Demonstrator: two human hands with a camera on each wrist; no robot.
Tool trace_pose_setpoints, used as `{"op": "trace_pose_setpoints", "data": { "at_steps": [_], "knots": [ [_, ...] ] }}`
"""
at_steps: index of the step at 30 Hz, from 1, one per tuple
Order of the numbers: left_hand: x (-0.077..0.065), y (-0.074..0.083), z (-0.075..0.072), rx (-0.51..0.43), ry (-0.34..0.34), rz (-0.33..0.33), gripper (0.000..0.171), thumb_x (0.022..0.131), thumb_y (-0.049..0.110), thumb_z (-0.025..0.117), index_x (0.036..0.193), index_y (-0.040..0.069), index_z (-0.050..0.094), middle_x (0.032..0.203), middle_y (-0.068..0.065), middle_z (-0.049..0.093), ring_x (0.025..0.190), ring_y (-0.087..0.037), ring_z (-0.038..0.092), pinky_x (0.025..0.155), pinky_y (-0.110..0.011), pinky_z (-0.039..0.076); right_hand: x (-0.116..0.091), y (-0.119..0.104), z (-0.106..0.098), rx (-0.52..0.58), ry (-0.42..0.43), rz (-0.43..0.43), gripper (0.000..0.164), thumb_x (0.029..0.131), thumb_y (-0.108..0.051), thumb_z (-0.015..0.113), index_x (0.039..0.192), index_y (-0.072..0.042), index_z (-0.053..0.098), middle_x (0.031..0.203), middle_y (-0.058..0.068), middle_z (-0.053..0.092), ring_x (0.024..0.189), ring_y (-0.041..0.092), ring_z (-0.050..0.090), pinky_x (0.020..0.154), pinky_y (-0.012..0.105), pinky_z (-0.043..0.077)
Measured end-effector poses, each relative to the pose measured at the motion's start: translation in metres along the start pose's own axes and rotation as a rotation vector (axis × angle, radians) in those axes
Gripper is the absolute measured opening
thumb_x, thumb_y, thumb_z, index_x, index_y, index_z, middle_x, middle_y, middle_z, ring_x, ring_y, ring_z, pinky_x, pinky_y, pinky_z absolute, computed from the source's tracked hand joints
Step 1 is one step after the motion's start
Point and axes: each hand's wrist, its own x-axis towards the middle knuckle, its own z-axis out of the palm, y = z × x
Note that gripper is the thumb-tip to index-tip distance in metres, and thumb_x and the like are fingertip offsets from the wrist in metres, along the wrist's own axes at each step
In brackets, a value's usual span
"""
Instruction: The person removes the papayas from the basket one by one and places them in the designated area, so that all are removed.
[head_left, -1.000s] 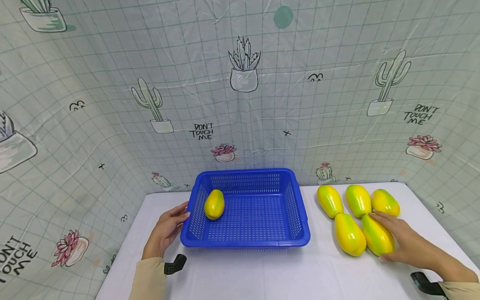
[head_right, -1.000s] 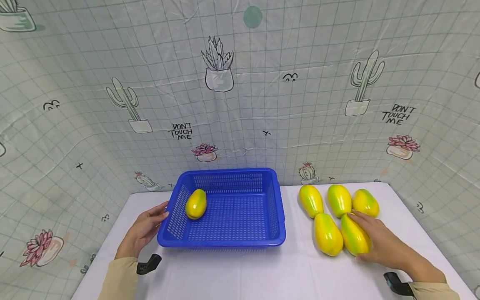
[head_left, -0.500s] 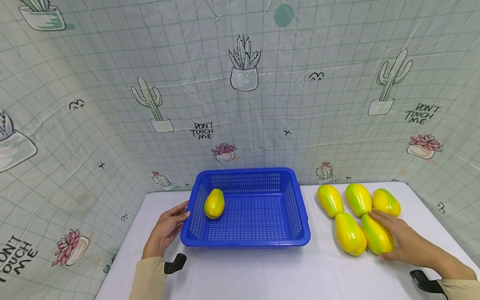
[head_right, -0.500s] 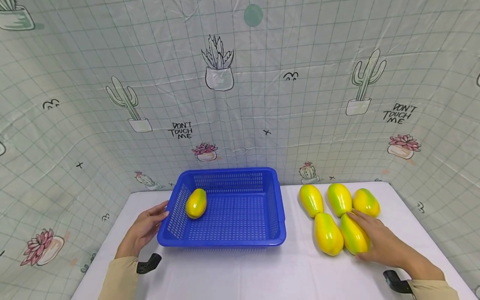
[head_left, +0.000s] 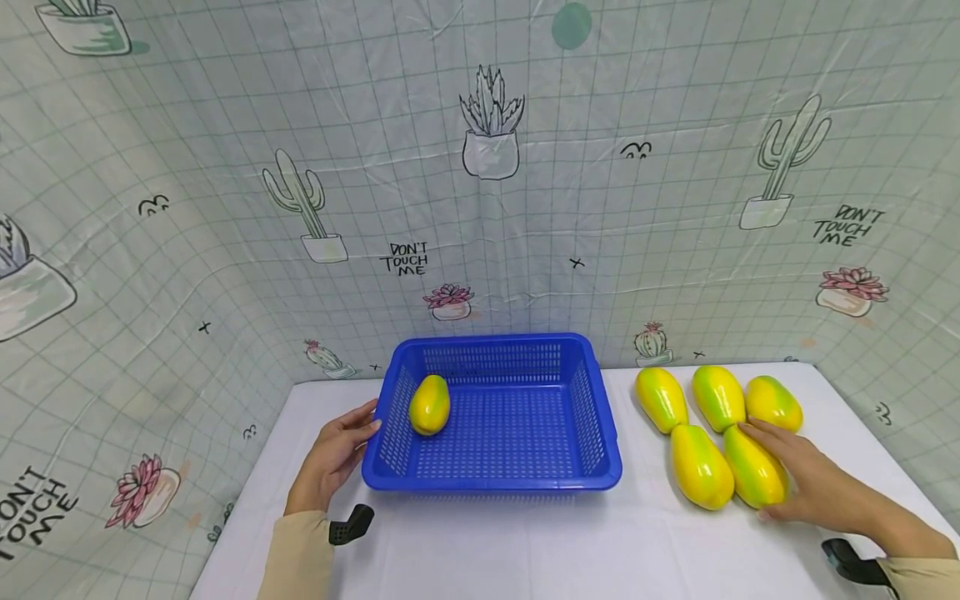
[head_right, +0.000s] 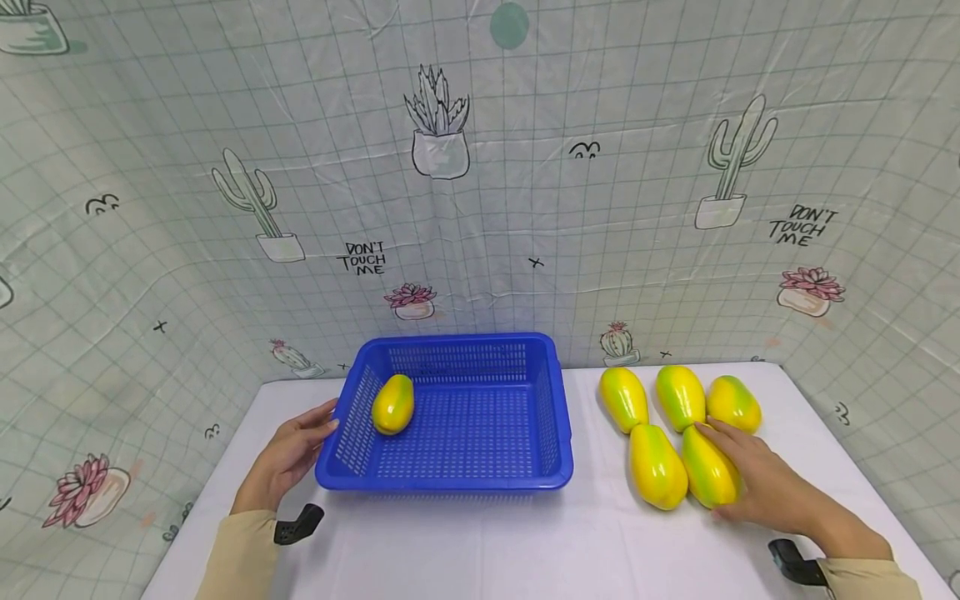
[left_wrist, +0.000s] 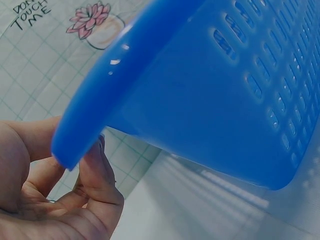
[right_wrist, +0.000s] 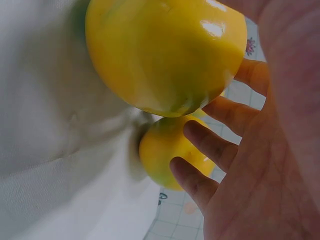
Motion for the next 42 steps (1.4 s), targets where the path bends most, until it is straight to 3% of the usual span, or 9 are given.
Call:
{"op": "trace_pose_setpoints", "data": {
  "at_steps": [11,17,22,24,27,29,34,39,42],
  "knots": [
    [-0.001,0.0,0.0,-0.005,0.002,0.002,0.055,0.106,0.002,0.059,0.159,0.002,0.044,0.14,-0.015,0.052,0.096,-0.009,0.063,0.082,-0.018,0.056,-0.001,-0.001,-0.005,-0.046,0.049,-0.082,0.122,0.051,-0.012,0.103,0.155,0.004,0.041,0.143,0.033,0.048,0.121,0.046,0.043,0.101,-0.003,-0.002],
    [0.0,-0.001,0.0,-0.012,0.003,0.001,0.055,0.106,0.002,0.06,0.159,0.001,0.044,0.137,-0.014,0.055,0.095,-0.009,0.063,0.082,-0.018,0.057,0.002,-0.008,-0.015,-0.015,0.025,-0.036,0.124,0.054,-0.013,0.102,0.16,-0.003,0.037,0.148,0.036,0.044,0.126,0.053,0.043,0.128,0.046,0.015],
    [0.0,0.0,0.0,-0.007,0.003,-0.002,0.055,0.106,0.003,0.06,0.159,0.002,0.045,0.142,-0.016,0.053,0.097,-0.009,0.063,0.082,-0.018,0.056,0.01,-0.015,-0.024,-0.042,0.049,-0.084,0.126,0.054,-0.015,0.103,0.16,-0.003,0.037,0.146,0.037,0.045,0.123,0.055,0.044,0.118,0.013,0.0],
    [-0.001,0.0,0.0,-0.007,0.001,-0.002,0.055,0.106,0.003,0.06,0.159,0.002,0.044,0.141,-0.016,0.054,0.097,-0.009,0.063,0.083,-0.018,0.056,0.015,-0.017,-0.029,-0.049,0.054,-0.101,0.123,0.055,-0.015,0.103,0.16,-0.003,0.038,0.147,0.037,0.045,0.124,0.055,0.044,0.125,0.019,0.003],
    [-0.001,0.0,-0.001,-0.008,0.002,-0.003,0.055,0.106,0.002,0.06,0.159,0.002,0.044,0.139,-0.014,0.055,0.097,-0.009,0.063,0.082,-0.018,0.056,0.023,-0.024,-0.037,-0.043,0.039,-0.091,0.118,0.062,-0.018,0.101,0.16,-0.004,0.038,0.149,0.035,0.044,0.128,0.054,0.042,0.122,0.067,0.025],
    [-0.001,0.0,-0.001,-0.008,0.002,-0.002,0.056,0.106,0.002,0.06,0.159,0.001,0.044,0.137,-0.013,0.056,0.096,-0.009,0.063,0.082,-0.018,0.056,0.03,-0.028,-0.041,-0.042,0.044,-0.107,0.113,0.065,-0.019,0.1,0.159,-0.004,0.039,0.151,0.034,0.044,0.13,0.054,0.041,0.12,0.07,0.027],
    [0.0,0.0,-0.001,-0.009,0.004,-0.002,0.056,0.106,0.001,0.06,0.159,0.001,0.044,0.134,-0.012,0.056,0.096,-0.009,0.063,0.082,-0.018,0.056,0.047,-0.041,-0.046,-0.091,0.088,-0.2,0.108,0.069,-0.022,0.099,0.158,-0.006,0.042,0.151,0.03,0.047,0.129,0.048,0.045,0.119,0.015,0.01],
    [0.0,-0.001,-0.001,0.0,0.004,0.0,0.055,0.106,0.002,0.059,0.16,0.001,0.044,0.142,-0.017,0.053,0.096,-0.008,0.063,0.082,-0.018,0.056,0.065,-0.06,-0.052,-0.081,0.063,-0.2,0.098,0.076,-0.023,0.096,0.157,-0.007,0.044,0.154,0.029,0.045,0.132,0.051,0.045,0.109,0.069,0.038],
    [0.0,-0.001,-0.001,0.004,-0.002,0.003,0.055,0.107,0.002,0.058,0.16,0.001,0.043,0.149,-0.021,0.048,0.097,-0.008,0.064,0.083,-0.018,0.056,0.075,-0.072,-0.054,-0.092,0.04,-0.195,0.094,0.078,-0.025,0.095,0.156,-0.007,0.045,0.154,0.028,0.045,0.133,0.053,0.045,0.096,0.077,0.041]
  ]
}}
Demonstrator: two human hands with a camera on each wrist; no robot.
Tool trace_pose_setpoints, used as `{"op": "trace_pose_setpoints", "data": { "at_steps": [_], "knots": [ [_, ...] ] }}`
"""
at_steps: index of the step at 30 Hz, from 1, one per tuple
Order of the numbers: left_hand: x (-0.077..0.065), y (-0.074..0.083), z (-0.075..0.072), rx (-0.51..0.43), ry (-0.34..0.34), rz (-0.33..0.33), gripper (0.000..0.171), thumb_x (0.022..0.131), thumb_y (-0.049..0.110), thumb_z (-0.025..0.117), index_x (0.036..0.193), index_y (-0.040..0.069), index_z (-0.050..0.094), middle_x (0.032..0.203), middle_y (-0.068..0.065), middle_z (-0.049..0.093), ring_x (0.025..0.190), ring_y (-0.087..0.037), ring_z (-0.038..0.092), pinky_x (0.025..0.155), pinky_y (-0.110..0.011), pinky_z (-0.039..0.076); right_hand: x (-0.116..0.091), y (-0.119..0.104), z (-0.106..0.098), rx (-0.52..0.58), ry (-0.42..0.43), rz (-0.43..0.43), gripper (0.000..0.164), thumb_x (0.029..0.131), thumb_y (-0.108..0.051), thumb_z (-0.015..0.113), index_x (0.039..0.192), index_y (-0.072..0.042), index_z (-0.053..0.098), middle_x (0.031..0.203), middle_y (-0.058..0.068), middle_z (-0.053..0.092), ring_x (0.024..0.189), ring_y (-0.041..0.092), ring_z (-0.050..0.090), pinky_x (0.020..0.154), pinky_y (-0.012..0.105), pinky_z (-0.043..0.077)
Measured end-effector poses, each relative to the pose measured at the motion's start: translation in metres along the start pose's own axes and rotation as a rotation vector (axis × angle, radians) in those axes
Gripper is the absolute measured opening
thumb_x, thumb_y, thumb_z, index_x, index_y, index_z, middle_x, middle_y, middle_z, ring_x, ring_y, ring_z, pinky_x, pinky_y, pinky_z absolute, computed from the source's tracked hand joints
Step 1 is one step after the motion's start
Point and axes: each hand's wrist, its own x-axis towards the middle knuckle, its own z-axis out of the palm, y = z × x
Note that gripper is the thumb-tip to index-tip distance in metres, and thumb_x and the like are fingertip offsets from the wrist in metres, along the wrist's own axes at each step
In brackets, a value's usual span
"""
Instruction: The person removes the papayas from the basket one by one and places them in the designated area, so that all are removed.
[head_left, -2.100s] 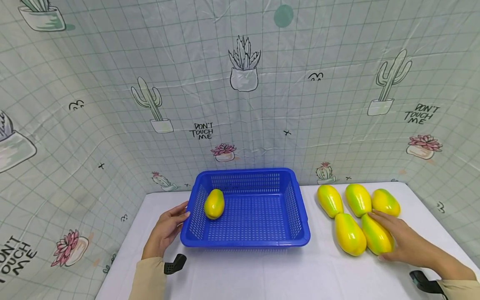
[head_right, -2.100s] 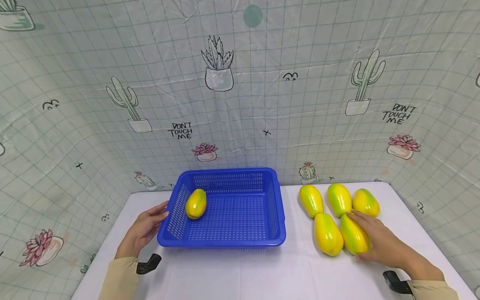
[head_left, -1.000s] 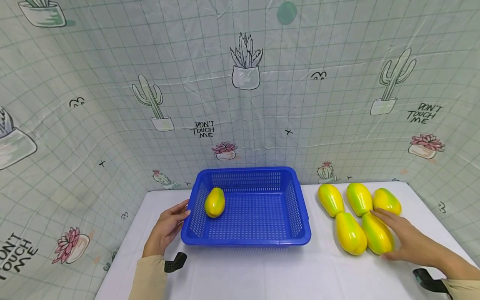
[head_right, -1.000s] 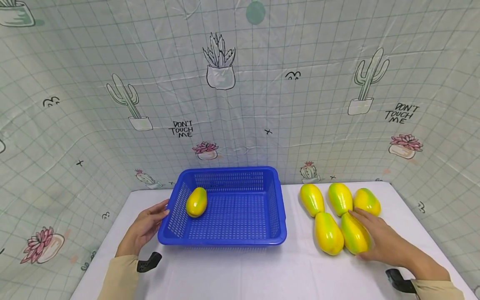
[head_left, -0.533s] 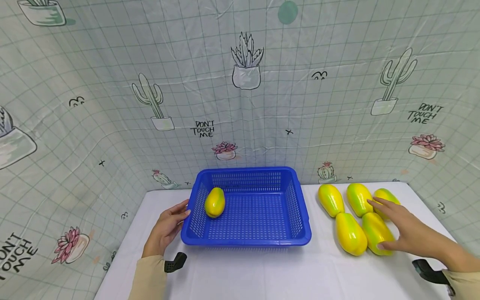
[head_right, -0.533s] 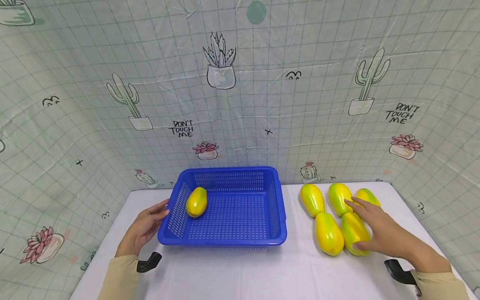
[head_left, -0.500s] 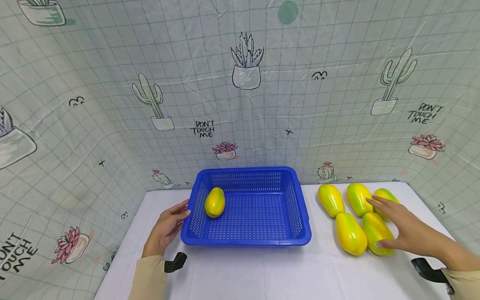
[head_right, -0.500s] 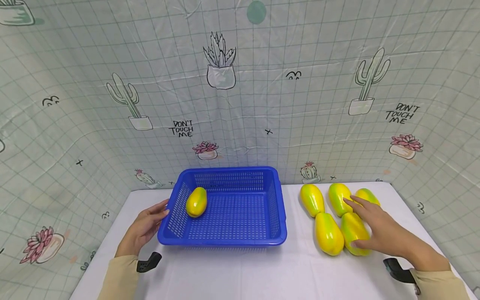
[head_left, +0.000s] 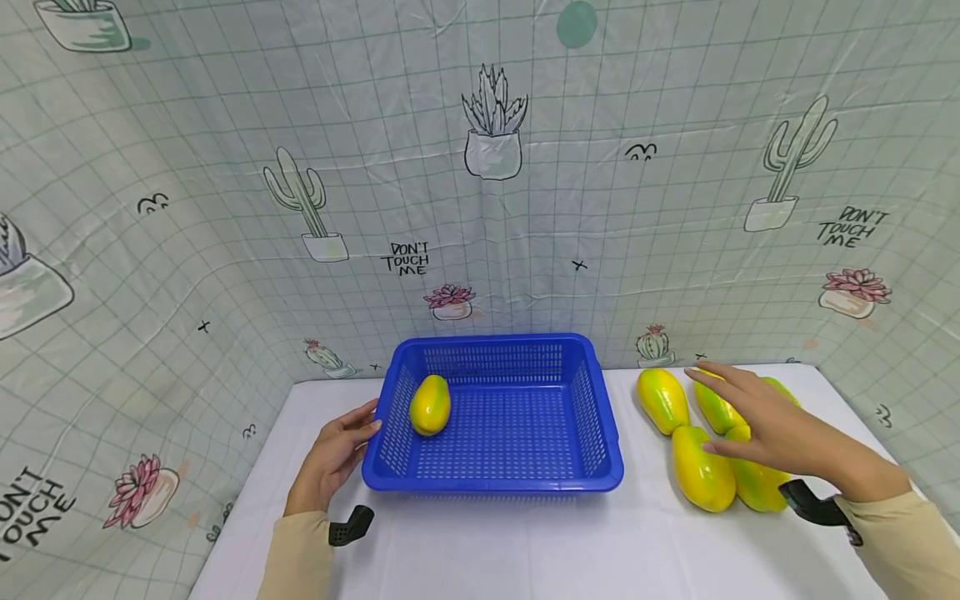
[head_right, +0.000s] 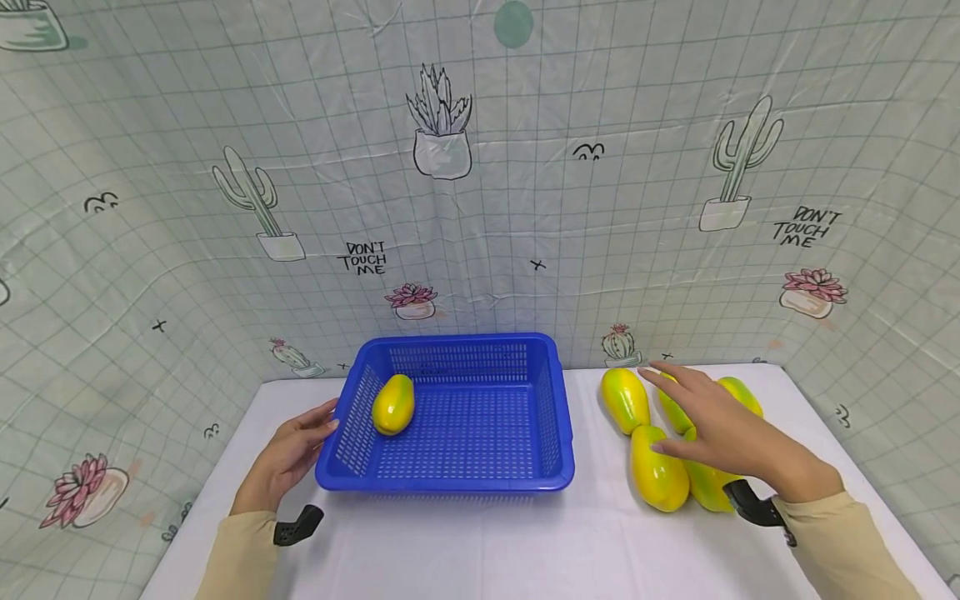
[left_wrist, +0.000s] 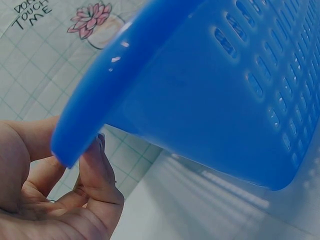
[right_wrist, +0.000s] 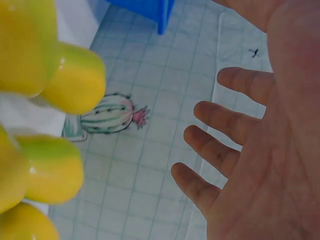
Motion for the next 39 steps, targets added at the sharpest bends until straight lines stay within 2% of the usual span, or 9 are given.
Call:
{"op": "trace_pose_setpoints", "data": {
  "at_steps": [7,16,22,26,35,39],
  "knots": [
    [0.001,-0.001,-0.001,-0.001,-0.002,0.005,0.056,0.107,0.001,0.058,0.16,0.001,0.042,0.153,-0.023,0.045,0.098,-0.008,0.064,0.083,-0.018,0.057,0.026,-0.016,0.001,-0.008,-0.031,-0.037,0.09,0.082,-0.029,0.093,0.155,-0.006,0.046,0.155,0.027,0.046,0.135,0.053,0.046,0.1,0.077,0.042],
    [0.002,-0.001,-0.002,-0.003,-0.007,0.003,0.056,0.107,0.002,0.058,0.161,0.002,0.042,0.155,-0.023,0.044,0.099,-0.008,0.064,0.083,-0.018,0.056,0.059,-0.036,0.005,0.002,-0.044,-0.137,0.085,0.085,-0.023,0.09,0.156,-0.002,0.047,0.158,0.025,0.045,0.138,0.048,0.047,0.106,0.074,0.039],
    [0.002,0.0,-0.001,-0.008,-0.01,0.006,0.055,0.107,0.002,0.058,0.16,0.002,0.043,0.153,-0.022,0.046,0.098,-0.008,0.064,0.083,-0.018,0.056,0.081,-0.048,0.01,0.009,-0.099,-0.148,0.083,0.09,-0.027,0.086,0.158,-0.005,0.044,0.161,0.023,0.044,0.142,0.048,0.045,0.111,0.073,0.037],
    [0.002,0.0,-0.001,-0.012,-0.008,0.005,0.055,0.107,0.002,0.058,0.16,0.002,0.043,0.15,-0.021,0.048,0.098,-0.008,0.064,0.083,-0.019,0.057,0.096,-0.056,0.016,0.011,-0.12,-0.174,0.083,0.091,-0.029,0.086,0.158,-0.004,0.044,0.16,0.024,0.044,0.143,0.048,0.045,0.111,0.072,0.039],
    [0.001,-0.001,-0.001,-0.013,-0.01,-0.001,0.055,0.107,0.003,0.058,0.16,0.002,0.043,0.151,-0.021,0.047,0.099,-0.01,0.063,0.083,-0.018,0.056,0.126,-0.075,0.034,0.019,-0.187,-0.193,0.084,0.092,-0.031,0.084,0.16,-0.003,0.042,0.164,0.023,0.041,0.148,0.047,0.04,0.117,0.069,0.034],
    [0.001,-0.001,-0.001,-0.015,-0.01,-0.004,0.055,0.107,0.003,0.058,0.16,0.002,0.043,0.151,-0.02,0.047,0.099,-0.01,0.063,0.084,-0.018,0.057,0.139,-0.084,0.043,0.009,-0.212,-0.205,0.084,0.092,-0.033,0.084,0.16,-0.005,0.042,0.164,0.023,0.041,0.148,0.046,0.041,0.116,0.067,0.038]
  ]
}}
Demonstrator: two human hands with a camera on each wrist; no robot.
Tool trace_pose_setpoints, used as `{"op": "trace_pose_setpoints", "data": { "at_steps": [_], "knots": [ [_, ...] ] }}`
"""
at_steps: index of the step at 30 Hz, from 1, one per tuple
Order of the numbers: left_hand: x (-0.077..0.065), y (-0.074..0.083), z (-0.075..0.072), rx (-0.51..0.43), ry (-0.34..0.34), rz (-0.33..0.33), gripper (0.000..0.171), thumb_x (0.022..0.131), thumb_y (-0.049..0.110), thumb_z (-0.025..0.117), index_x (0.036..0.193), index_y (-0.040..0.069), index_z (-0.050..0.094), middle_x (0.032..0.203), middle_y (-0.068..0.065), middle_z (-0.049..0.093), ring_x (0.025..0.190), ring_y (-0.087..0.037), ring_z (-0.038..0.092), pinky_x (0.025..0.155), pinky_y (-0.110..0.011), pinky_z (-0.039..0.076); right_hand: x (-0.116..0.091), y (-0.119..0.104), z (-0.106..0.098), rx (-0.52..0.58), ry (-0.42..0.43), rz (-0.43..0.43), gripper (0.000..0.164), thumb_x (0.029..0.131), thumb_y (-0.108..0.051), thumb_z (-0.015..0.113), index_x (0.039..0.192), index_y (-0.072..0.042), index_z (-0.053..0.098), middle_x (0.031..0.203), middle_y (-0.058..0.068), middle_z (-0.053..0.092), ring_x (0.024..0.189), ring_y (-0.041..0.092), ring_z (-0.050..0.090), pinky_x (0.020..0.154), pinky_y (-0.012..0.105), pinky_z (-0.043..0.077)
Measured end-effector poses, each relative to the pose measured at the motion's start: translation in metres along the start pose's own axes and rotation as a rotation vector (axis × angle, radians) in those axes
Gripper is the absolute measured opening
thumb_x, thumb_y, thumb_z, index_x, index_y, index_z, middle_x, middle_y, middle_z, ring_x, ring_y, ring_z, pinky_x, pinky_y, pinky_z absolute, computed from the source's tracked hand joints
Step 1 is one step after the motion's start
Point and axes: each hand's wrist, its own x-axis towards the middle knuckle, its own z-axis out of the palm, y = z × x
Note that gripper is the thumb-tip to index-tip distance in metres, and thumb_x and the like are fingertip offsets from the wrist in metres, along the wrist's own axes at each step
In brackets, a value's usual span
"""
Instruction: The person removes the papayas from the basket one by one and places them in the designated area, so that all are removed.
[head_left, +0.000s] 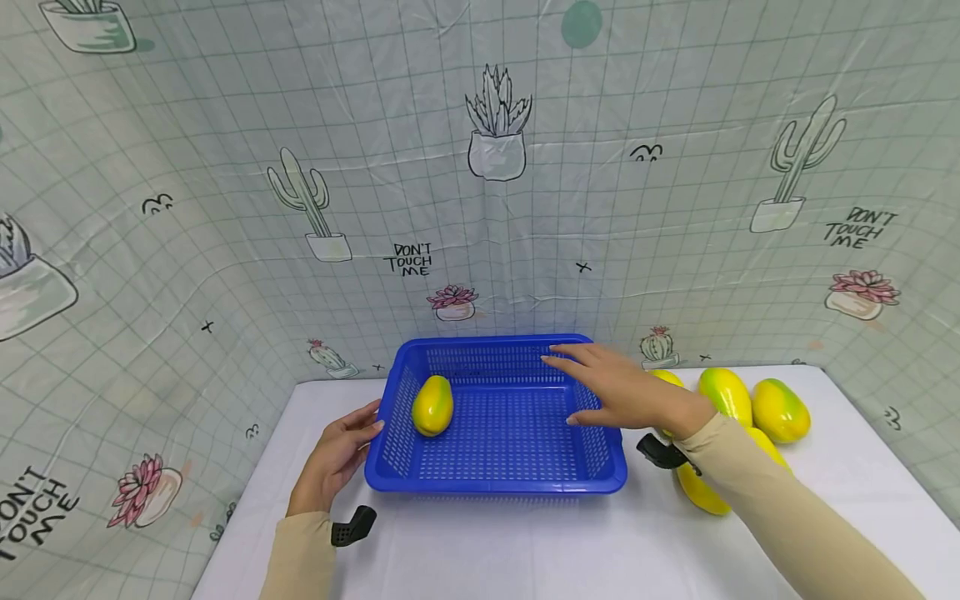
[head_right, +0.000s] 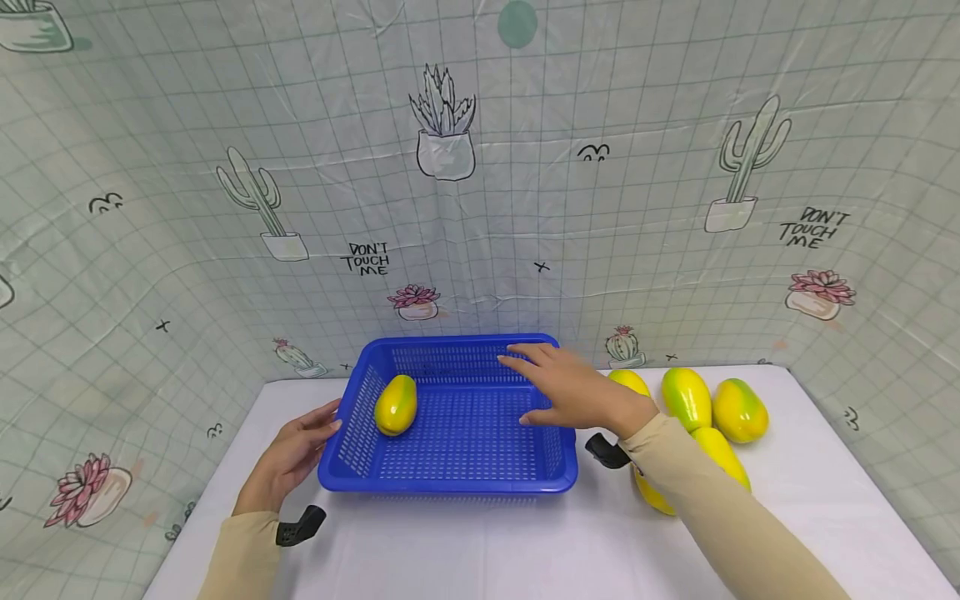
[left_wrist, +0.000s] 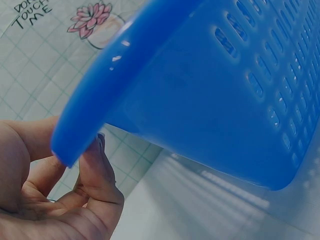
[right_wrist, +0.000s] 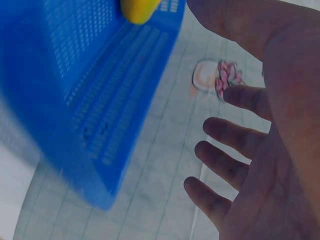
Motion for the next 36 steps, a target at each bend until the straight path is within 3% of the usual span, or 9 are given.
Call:
{"op": "trace_pose_setpoints", "data": {
  "at_steps": [10,36],
  "knots": [
    [0.0,0.001,0.0,0.002,0.015,0.003,0.055,0.106,0.002,0.059,0.159,0.002,0.044,0.147,-0.02,0.049,0.099,-0.01,0.064,0.085,-0.018,0.057,0.038,-0.015,0.013,0.004,-0.051,-0.052,0.084,0.094,-0.036,0.082,0.161,-0.005,0.041,0.164,0.023,0.04,0.148,0.044,0.04,0.117,0.065,0.036],
    [-0.002,0.001,0.0,0.009,0.03,-0.005,0.054,0.106,0.003,0.06,0.159,0.003,0.046,0.149,-0.02,0.049,0.099,-0.011,0.064,0.084,-0.018,0.056,0.106,-0.047,0.051,0.008,-0.219,0.002,0.086,0.094,-0.038,0.082,0.163,-0.007,0.039,0.165,0.02,0.039,0.151,0.042,0.038,0.123,0.06,0.032]
  ]
}}
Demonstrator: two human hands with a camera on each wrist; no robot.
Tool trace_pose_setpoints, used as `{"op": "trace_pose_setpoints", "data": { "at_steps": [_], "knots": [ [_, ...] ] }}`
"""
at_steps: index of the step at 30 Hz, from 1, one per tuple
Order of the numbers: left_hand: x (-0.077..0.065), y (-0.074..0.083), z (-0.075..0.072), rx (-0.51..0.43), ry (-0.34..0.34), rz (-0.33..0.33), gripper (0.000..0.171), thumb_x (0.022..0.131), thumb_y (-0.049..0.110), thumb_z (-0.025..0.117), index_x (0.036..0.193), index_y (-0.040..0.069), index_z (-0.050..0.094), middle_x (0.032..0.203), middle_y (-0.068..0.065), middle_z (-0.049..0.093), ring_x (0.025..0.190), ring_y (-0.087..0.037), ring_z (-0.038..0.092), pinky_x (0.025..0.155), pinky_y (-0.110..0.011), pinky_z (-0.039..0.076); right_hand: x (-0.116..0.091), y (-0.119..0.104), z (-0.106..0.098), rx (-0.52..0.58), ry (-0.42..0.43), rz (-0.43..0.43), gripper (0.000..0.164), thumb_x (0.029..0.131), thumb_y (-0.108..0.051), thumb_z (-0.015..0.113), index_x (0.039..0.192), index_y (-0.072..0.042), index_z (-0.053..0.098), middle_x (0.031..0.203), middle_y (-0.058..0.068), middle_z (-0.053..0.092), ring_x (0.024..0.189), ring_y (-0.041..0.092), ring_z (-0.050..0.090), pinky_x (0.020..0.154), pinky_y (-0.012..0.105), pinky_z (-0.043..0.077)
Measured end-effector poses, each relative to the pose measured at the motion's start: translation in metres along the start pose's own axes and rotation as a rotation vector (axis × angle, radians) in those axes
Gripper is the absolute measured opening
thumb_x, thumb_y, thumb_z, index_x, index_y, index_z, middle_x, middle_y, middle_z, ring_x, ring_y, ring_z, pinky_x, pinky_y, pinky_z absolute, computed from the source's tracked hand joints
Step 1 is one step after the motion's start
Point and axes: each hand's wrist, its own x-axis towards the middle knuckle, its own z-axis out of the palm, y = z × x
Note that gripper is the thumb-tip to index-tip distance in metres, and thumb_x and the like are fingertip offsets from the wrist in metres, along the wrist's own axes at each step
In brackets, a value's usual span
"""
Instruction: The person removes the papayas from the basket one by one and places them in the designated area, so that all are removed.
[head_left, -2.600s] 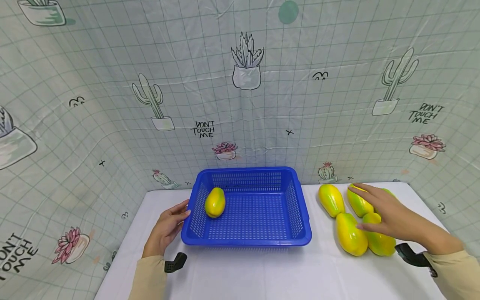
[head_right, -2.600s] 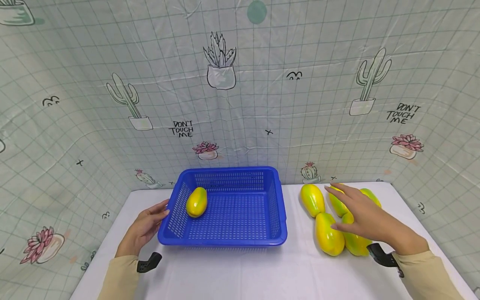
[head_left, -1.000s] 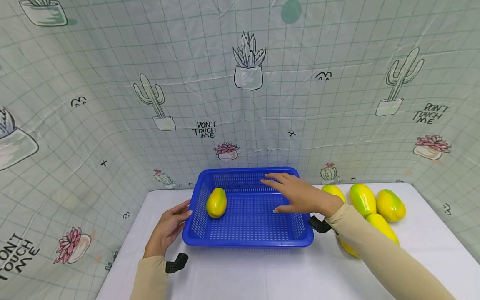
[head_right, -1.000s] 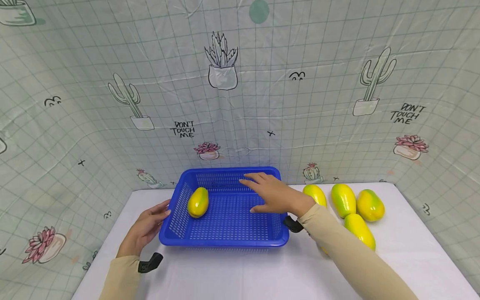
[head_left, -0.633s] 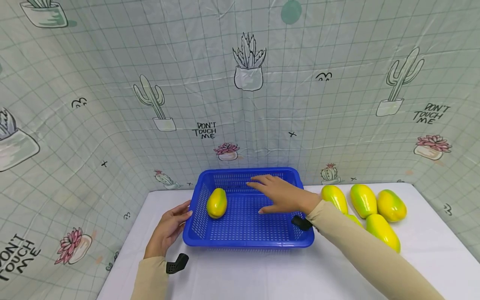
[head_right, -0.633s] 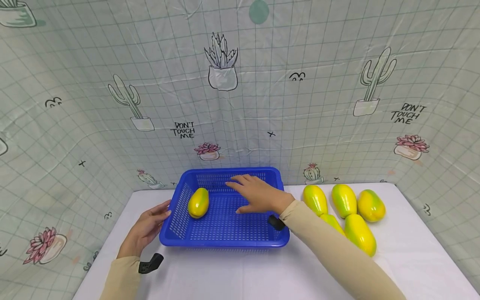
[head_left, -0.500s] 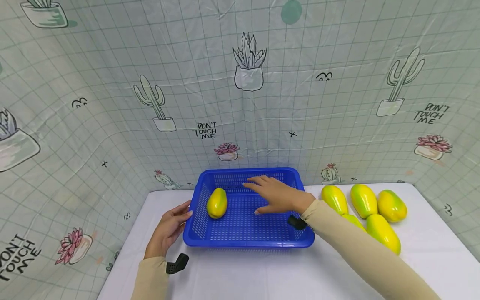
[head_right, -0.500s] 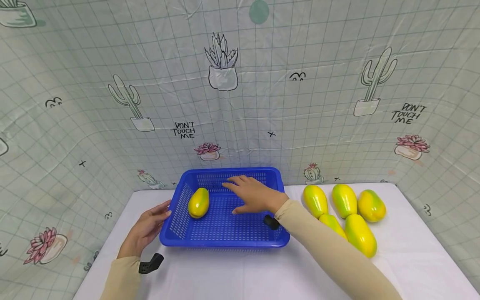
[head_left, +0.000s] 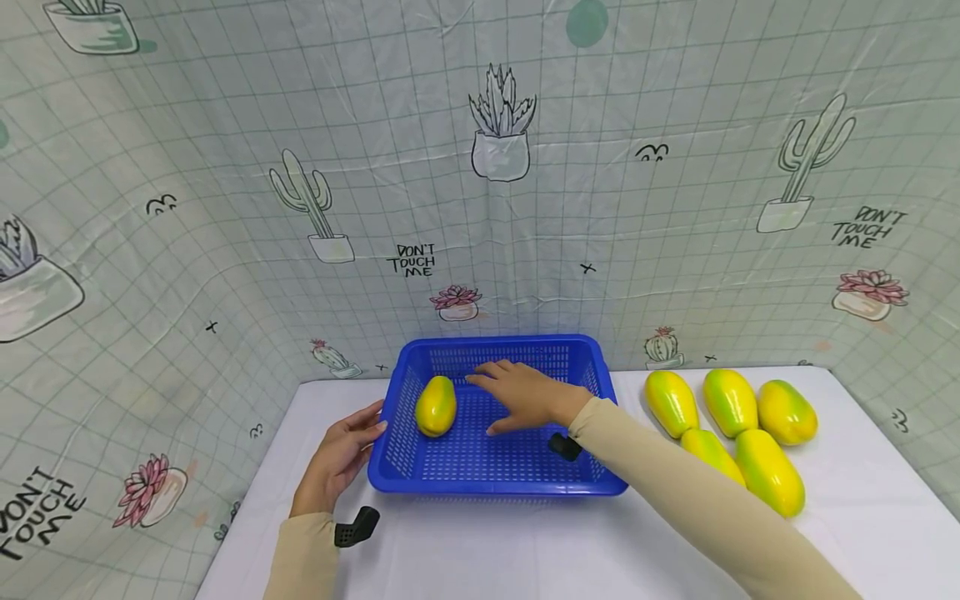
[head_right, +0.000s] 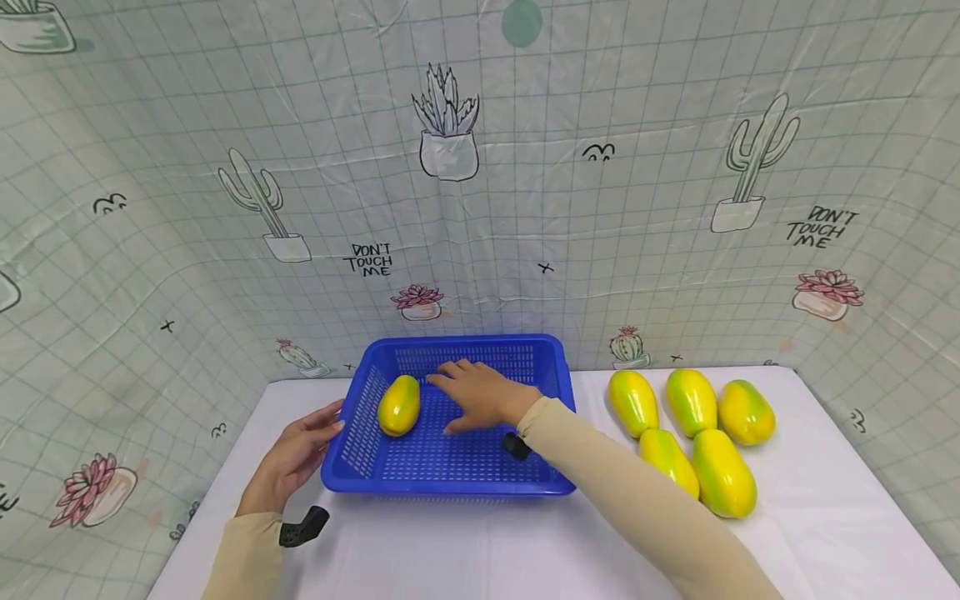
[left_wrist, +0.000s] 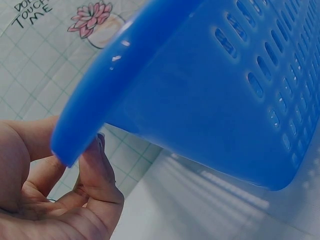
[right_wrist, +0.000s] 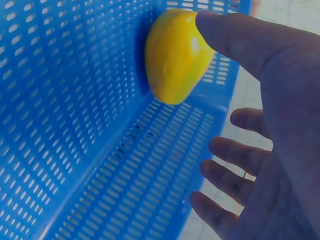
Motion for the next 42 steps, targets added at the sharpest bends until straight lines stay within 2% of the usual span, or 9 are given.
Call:
{"op": "trace_pose_setpoints", "data": {
  "at_steps": [14,27,42],
  "knots": [
    [0.003,-0.001,-0.001,-0.01,-0.005,-0.001,0.054,0.106,0.002,0.06,0.159,0.002,0.046,0.149,-0.021,0.049,0.098,-0.01,0.065,0.084,-0.019,0.057,0.03,-0.003,0.009,-0.019,-0.048,0.041,0.089,0.095,-0.043,0.08,0.163,-0.007,0.037,0.166,0.018,0.039,0.15,0.039,0.04,0.122,0.056,0.035],
    [0.002,0.0,0.001,-0.02,-0.004,0.004,0.055,0.106,0.002,0.06,0.158,0.002,0.046,0.151,-0.022,0.047,0.097,-0.01,0.064,0.083,-0.019,0.057,0.051,-0.01,0.019,-0.071,-0.021,0.042,0.093,0.092,-0.05,0.081,0.162,-0.005,0.038,0.159,0.016,0.047,0.143,0.037,0.049,0.119,0.05,0.041],
    [0.0,0.001,0.001,-0.01,0.009,-0.002,0.054,0.106,0.003,0.061,0.158,0.003,0.047,0.153,-0.024,0.046,0.099,-0.012,0.064,0.083,-0.018,0.056,0.073,-0.018,0.033,-0.046,-0.033,0.101,0.089,0.093,-0.051,0.079,0.161,-0.009,0.04,0.152,0.013,0.052,0.138,0.032,0.052,0.115,0.048,0.046]
  ]
}}
